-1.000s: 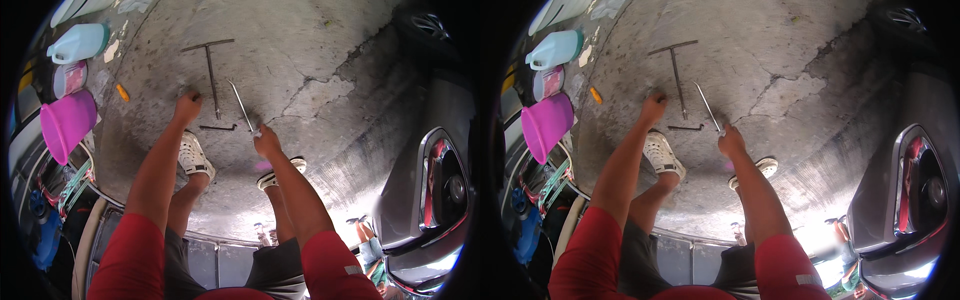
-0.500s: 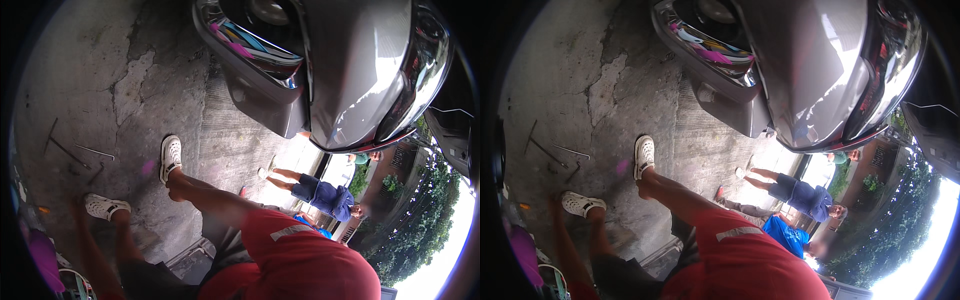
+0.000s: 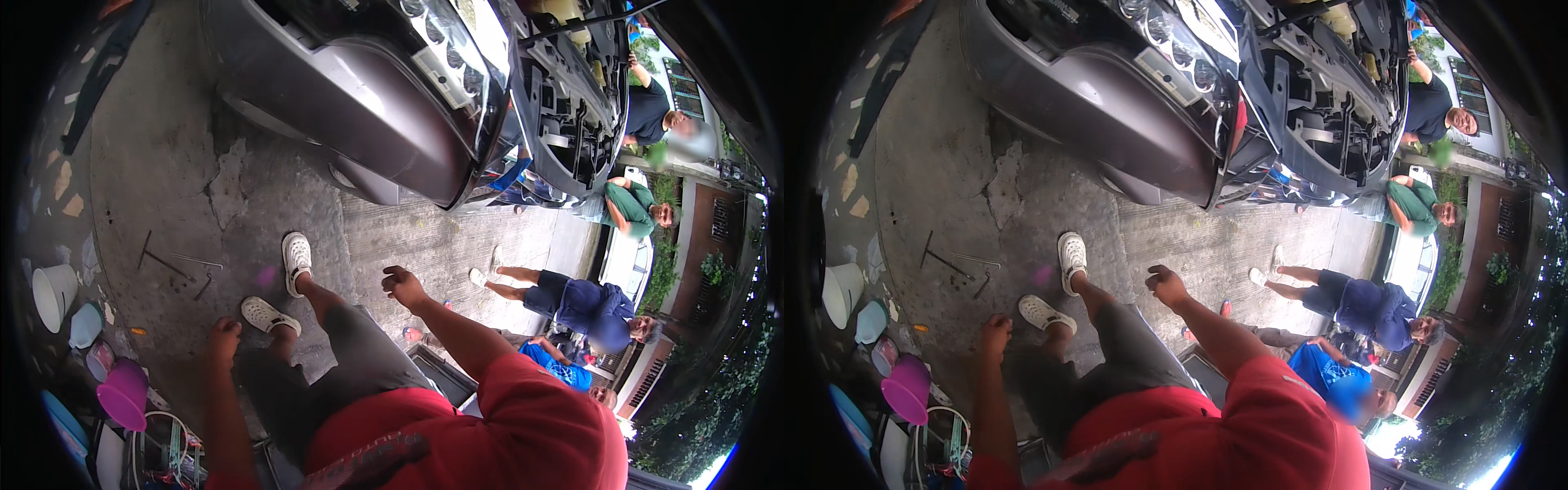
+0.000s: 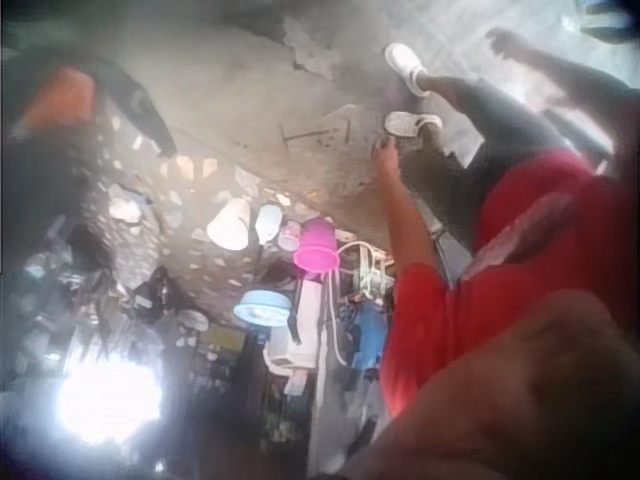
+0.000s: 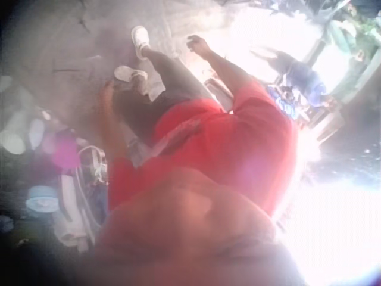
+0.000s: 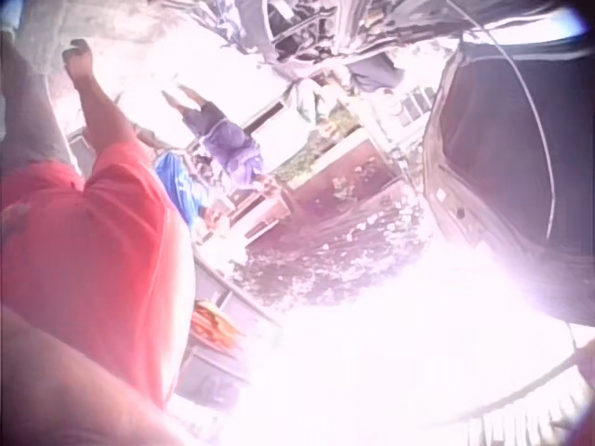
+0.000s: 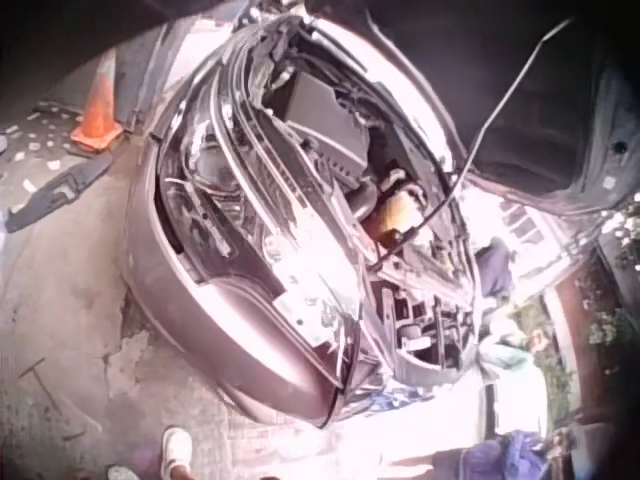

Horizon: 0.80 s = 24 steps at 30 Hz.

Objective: The person uses a T-handle tool to loosen and remove metal components from the radiator support area inside a vehicle's engine bay.

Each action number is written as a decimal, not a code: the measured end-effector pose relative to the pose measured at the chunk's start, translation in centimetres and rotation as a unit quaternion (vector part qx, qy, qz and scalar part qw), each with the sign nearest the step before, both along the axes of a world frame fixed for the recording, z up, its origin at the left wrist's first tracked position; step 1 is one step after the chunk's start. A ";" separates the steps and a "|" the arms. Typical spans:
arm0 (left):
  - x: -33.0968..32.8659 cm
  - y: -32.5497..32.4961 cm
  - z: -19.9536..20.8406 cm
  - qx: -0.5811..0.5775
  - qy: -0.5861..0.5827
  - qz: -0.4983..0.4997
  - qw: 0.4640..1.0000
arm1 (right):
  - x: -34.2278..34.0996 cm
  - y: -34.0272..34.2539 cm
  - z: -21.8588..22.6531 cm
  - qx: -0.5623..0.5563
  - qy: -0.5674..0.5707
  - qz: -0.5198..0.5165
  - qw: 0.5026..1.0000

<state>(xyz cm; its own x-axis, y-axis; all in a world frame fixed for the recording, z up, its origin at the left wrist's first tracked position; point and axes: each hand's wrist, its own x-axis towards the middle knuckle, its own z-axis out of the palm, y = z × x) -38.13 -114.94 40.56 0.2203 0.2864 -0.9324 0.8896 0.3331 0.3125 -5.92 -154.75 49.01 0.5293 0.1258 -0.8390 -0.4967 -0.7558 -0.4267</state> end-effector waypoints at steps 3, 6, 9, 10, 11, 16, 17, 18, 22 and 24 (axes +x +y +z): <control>7.0 -4.6 1.1 -0.056 -0.125 -0.015 0.990 | 2.0 -5.4 5.2 -0.127 -0.176 0.061 0.974; 14.9 -8.9 3.5 -0.101 -0.213 -0.003 0.972 | 3.4 -8.4 12.7 -0.111 -0.265 0.092 0.953; 21.2 -12.7 7.7 -0.153 -0.281 0.006 0.947 | 6.3 -9.3 18.2 -0.073 -0.266 0.085 0.958; 23.4 -13.9 8.9 -0.171 -0.308 0.018 0.936 | 7.6 -9.0 18.5 -0.051 -0.290 0.092 0.951; 25.4 -15.1 10.2 -0.171 -0.331 0.013 0.928 | 9.0 -8.5 18.4 -0.029 -0.313 0.100 0.944; 34.5 -21.6 11.6 -0.230 -0.427 0.126 0.865 | 15.7 -5.5 10.4 0.340 -0.082 -0.247 0.903; 36.1 -22.5 13.2 -0.220 -0.452 0.125 0.855 | 16.7 -5.4 8.4 0.403 -0.031 -0.290 0.868; 37.8 -23.8 12.8 -0.231 -0.462 0.176 0.838 | 18.4 -4.6 7.0 0.464 0.024 -0.322 0.825; 41.3 -28.0 11.4 -0.231 -0.493 0.278 0.791 | 20.7 -3.0 1.9 0.540 0.161 -0.404 0.720; 42.4 -29.9 12.8 -0.192 -0.501 0.270 0.800 | 20.9 -2.6 -0.8 0.582 0.231 -0.407 0.665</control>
<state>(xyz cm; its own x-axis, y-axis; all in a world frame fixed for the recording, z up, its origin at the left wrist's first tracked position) 4.30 -144.85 53.36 0.8529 0.3270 -0.4069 -0.0491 0.8263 0.5611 15.01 -157.34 48.25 0.5395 0.6622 -0.5200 -0.8201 0.5533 -0.1463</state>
